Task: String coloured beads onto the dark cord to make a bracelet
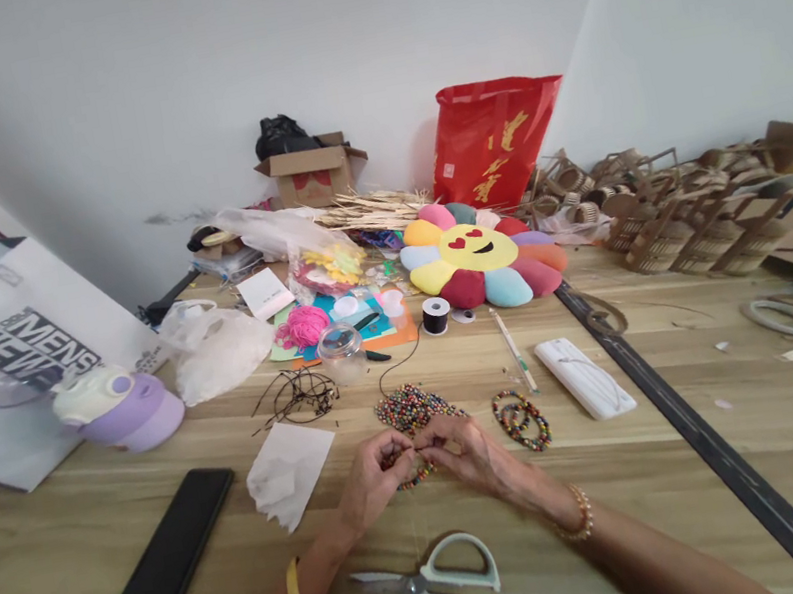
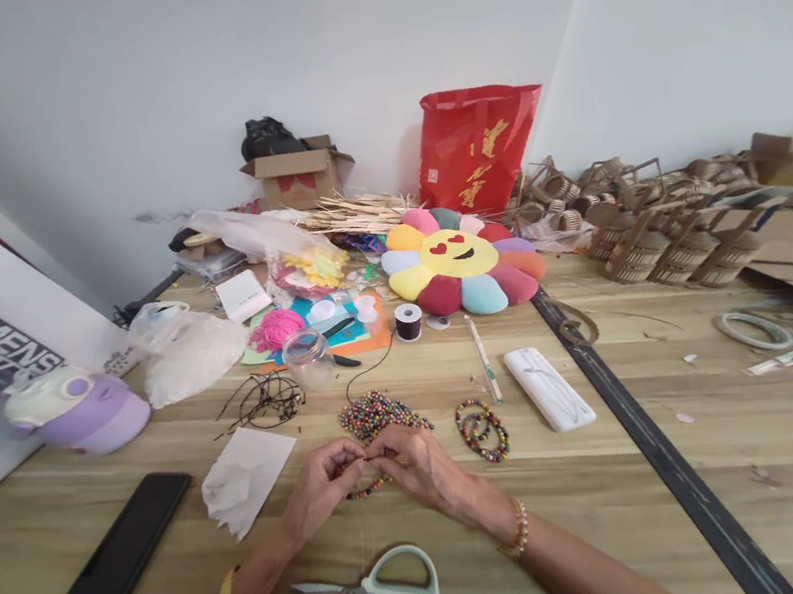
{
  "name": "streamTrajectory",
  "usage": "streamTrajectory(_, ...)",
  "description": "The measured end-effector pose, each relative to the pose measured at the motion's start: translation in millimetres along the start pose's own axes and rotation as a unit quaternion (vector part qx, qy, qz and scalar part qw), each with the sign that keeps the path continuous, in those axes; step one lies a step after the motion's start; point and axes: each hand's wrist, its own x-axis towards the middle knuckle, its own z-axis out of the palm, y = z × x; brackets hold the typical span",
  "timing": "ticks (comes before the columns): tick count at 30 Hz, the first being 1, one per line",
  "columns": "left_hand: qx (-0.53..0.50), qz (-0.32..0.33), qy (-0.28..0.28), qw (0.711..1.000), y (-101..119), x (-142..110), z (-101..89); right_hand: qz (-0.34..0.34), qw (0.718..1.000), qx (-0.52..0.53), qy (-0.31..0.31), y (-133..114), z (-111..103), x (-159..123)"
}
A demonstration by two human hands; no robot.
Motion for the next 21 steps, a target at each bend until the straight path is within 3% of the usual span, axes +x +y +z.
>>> streamTrajectory(5,0.01,0.011,-0.003,1.0,5,-1,-0.7,-0.037,0.998,-0.041,-0.021,-10,-4,-1)
streamTrajectory(13,0.023,0.007,-0.017,1.0,8,-3,1.7,-0.031,0.984,-0.164,-0.062,-15,-4,-1)
streamTrajectory(21,0.005,0.022,-0.04,0.999,14,-4,-3.4,-0.04,0.999,-0.028,0.011,-20,-10,2)
